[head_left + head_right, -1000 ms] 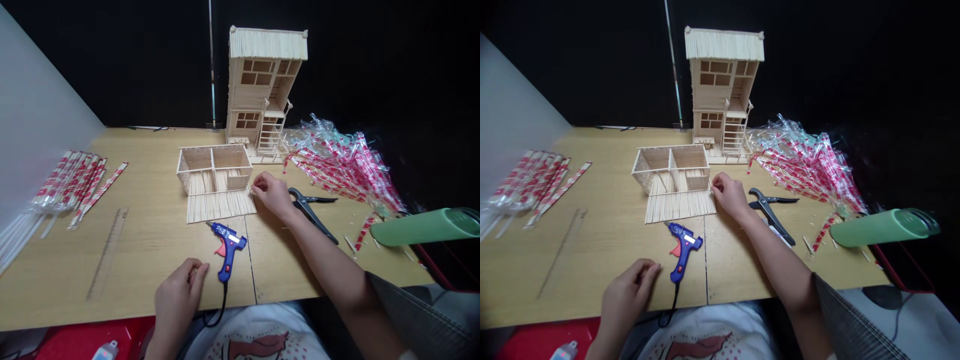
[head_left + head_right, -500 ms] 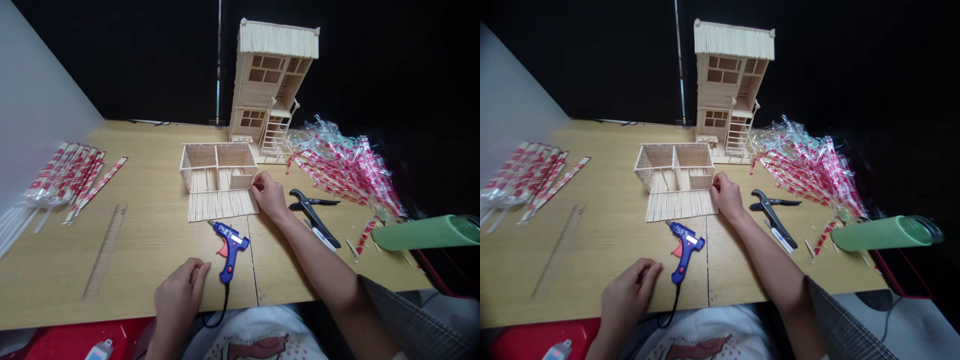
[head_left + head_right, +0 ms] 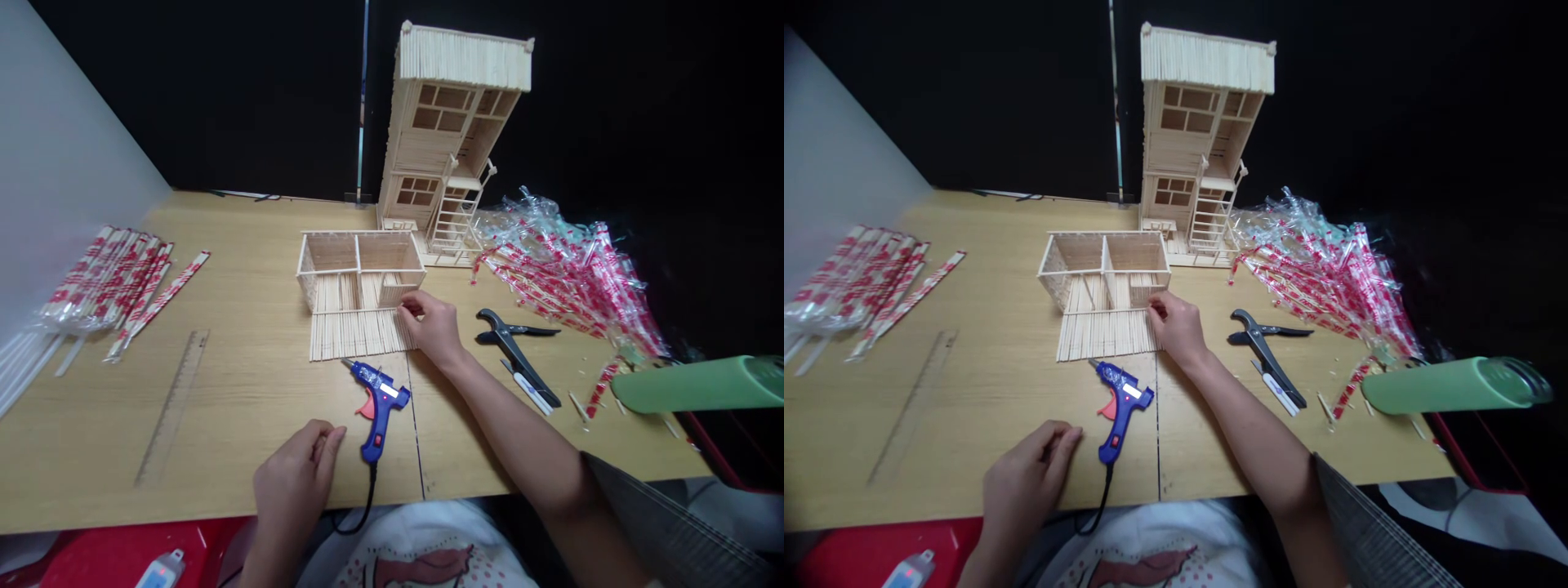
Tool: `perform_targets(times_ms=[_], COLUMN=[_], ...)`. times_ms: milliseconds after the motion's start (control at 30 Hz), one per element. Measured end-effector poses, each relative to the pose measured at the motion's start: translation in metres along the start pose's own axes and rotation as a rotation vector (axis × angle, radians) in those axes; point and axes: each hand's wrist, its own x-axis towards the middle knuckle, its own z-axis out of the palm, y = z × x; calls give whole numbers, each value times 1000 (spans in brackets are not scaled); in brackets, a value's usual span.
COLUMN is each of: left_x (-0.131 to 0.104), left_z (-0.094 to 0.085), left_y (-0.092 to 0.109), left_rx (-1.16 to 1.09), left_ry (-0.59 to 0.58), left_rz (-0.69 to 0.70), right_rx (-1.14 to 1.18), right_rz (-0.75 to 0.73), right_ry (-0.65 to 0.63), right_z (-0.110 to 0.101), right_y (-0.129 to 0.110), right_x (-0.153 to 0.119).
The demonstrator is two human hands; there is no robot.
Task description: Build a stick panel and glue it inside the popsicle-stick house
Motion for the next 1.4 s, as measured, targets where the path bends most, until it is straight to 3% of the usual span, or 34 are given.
perform_targets(times_ms=[167,433,633,1033,1167,1300,1400], left_x=[0,-1,-2,-4,-3,-1,3], left_z=[2,3,4,6,6,0,-9], left_y=[-5,-5,-5,-11,-11,-4,17], left_rx=[-32,-41,-35,-73,-134,-382,-574], left_ry=[9,1,22,33,47,130,249], left_rz=[20,12,14,71,69,56,56], right_rx=[-99,-207,-244,-279,-4,658,1128], right_rz=[-110,-158,-106,-16,73,453,705], right_ry=[-21,-99,-29,-45,-11,-62,-186], right_z=[7,13,18,17,7,-12,-24], right_y=[-3,-8,-16,-23,-29,-51,-77], right_x=[5,10,7,6,6,-6,-26])
